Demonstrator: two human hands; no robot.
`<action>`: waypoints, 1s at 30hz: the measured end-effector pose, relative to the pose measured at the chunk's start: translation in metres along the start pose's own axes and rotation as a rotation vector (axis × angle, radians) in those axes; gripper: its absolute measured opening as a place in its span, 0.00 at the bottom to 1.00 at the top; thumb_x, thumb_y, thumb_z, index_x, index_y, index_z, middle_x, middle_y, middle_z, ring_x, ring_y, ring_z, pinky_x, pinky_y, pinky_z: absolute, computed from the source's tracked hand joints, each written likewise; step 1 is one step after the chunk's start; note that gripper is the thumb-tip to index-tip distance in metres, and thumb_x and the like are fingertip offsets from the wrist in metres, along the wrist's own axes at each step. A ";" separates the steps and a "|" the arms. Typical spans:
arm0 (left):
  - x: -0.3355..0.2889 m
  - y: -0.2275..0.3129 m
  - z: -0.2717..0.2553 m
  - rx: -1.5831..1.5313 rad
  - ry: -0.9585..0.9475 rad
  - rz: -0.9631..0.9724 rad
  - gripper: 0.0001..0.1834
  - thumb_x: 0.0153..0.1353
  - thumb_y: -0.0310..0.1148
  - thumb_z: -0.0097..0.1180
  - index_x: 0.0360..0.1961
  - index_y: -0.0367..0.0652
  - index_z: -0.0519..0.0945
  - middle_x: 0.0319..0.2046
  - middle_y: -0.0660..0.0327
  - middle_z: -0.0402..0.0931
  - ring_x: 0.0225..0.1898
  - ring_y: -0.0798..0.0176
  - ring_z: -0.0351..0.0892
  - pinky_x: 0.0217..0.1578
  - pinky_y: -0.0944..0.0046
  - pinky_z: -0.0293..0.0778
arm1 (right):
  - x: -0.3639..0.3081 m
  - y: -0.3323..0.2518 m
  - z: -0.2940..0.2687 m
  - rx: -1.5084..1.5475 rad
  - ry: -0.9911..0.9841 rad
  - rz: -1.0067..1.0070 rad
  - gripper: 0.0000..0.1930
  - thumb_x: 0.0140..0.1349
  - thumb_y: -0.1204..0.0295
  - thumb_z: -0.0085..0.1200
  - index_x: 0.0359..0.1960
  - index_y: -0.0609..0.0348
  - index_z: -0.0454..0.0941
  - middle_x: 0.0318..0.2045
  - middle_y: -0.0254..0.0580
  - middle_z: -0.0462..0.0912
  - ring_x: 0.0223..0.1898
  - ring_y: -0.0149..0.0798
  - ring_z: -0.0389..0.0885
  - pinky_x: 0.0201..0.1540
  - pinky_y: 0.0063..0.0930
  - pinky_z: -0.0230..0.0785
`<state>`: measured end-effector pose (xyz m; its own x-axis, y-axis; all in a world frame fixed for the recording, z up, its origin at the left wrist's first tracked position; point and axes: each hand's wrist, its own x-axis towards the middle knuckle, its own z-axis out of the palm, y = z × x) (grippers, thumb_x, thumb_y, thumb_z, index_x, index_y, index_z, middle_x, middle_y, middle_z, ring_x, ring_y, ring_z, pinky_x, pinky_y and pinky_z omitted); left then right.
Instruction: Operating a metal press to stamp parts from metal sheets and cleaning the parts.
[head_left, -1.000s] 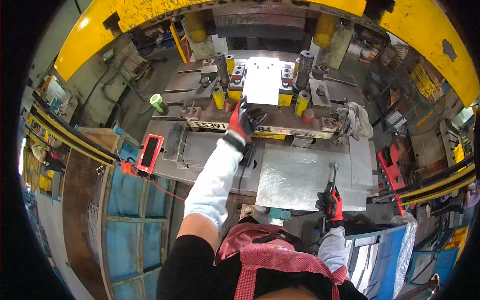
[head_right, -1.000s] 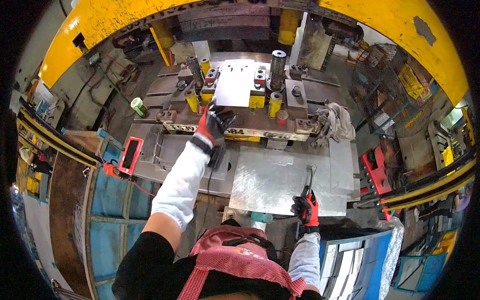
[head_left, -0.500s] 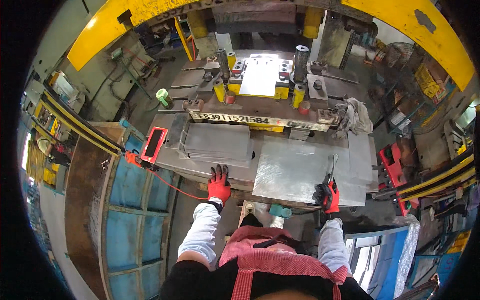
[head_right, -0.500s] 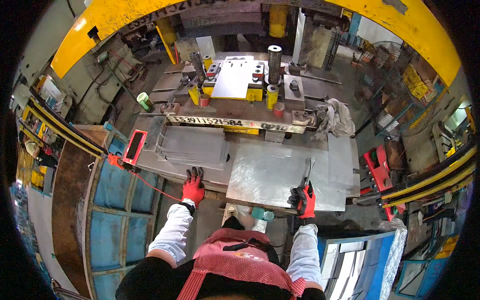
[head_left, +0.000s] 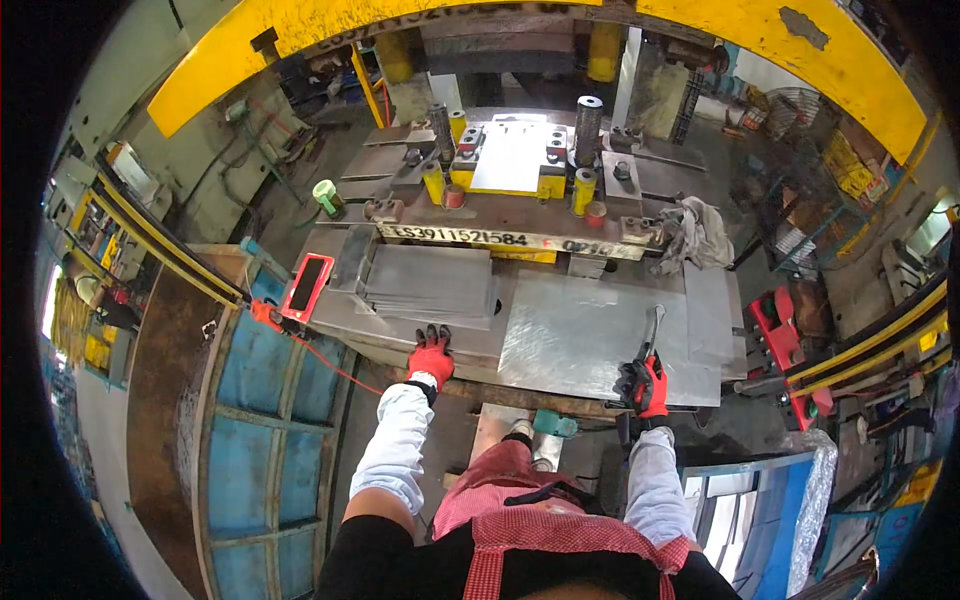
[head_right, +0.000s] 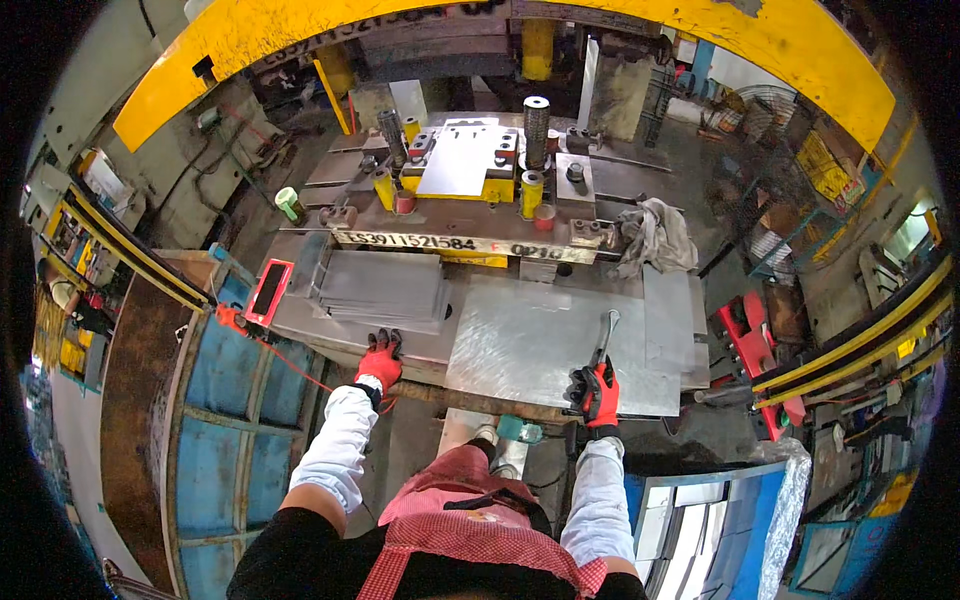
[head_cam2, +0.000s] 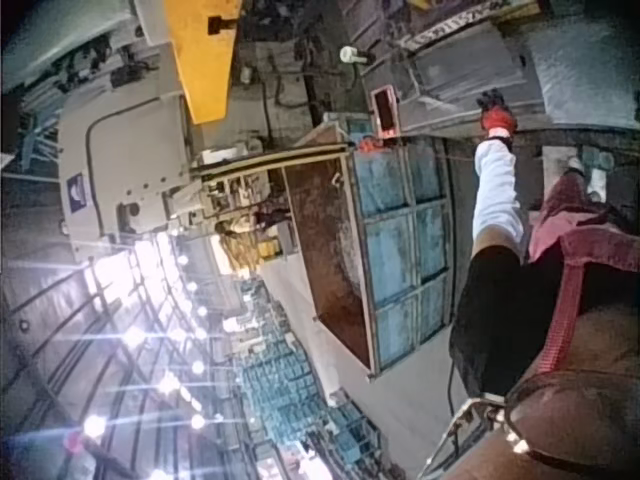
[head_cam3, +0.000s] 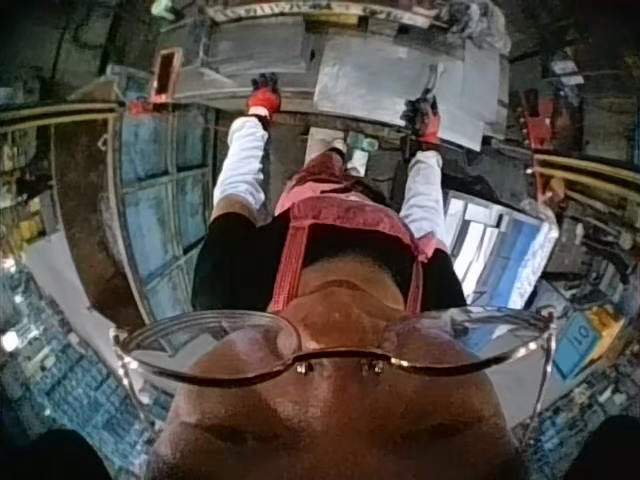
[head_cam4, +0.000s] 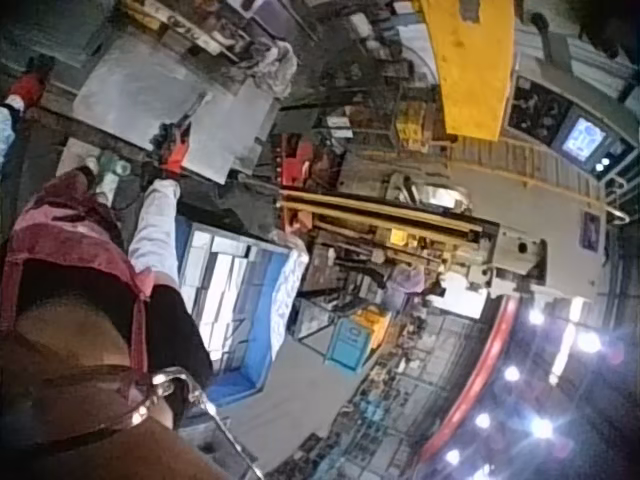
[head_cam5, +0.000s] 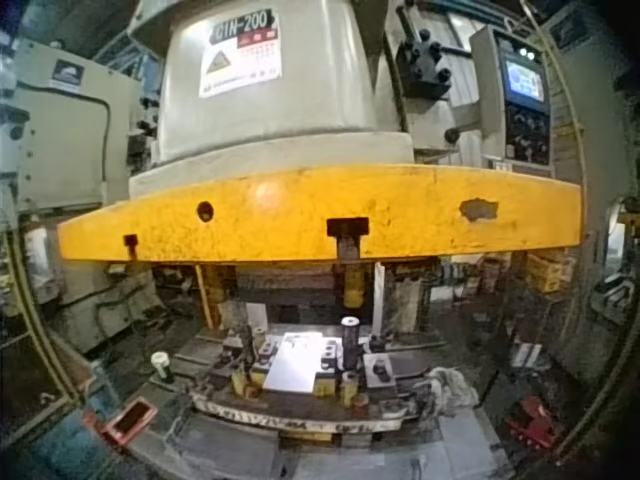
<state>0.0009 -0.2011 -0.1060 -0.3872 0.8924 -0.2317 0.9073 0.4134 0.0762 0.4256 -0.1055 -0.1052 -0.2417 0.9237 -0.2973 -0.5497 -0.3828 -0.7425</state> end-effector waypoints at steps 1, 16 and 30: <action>0.001 0.000 0.001 -0.025 0.026 -0.004 0.34 0.52 0.41 0.48 0.62 0.57 0.55 0.64 0.55 0.47 0.63 0.42 0.48 0.56 0.47 0.58 | 0.003 0.003 -0.005 0.000 0.003 -0.003 0.08 0.56 0.70 0.51 0.33 0.52 0.64 0.23 0.44 0.75 0.15 0.38 0.71 0.17 0.35 0.68; -0.002 0.004 -0.008 0.031 -0.031 -0.030 0.35 0.53 0.41 0.47 0.63 0.62 0.51 0.65 0.58 0.44 0.65 0.49 0.45 0.55 0.41 0.54 | 0.006 0.008 -0.007 -0.076 0.062 -0.028 0.08 0.56 0.70 0.51 0.31 0.52 0.64 0.22 0.43 0.75 0.15 0.37 0.70 0.18 0.34 0.67; -0.003 0.001 -0.007 -0.028 -0.053 -0.024 0.34 0.54 0.40 0.43 0.64 0.61 0.52 0.66 0.58 0.43 0.66 0.48 0.43 0.56 0.42 0.53 | 0.001 0.007 -0.003 -0.068 0.073 -0.050 0.08 0.55 0.70 0.51 0.29 0.54 0.64 0.22 0.43 0.74 0.15 0.36 0.69 0.16 0.31 0.63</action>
<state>0.0021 -0.2021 -0.0980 -0.3988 0.8717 -0.2847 0.8927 0.4401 0.0972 0.4241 -0.1071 -0.1128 -0.1554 0.9412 -0.3000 -0.5034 -0.3367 -0.7958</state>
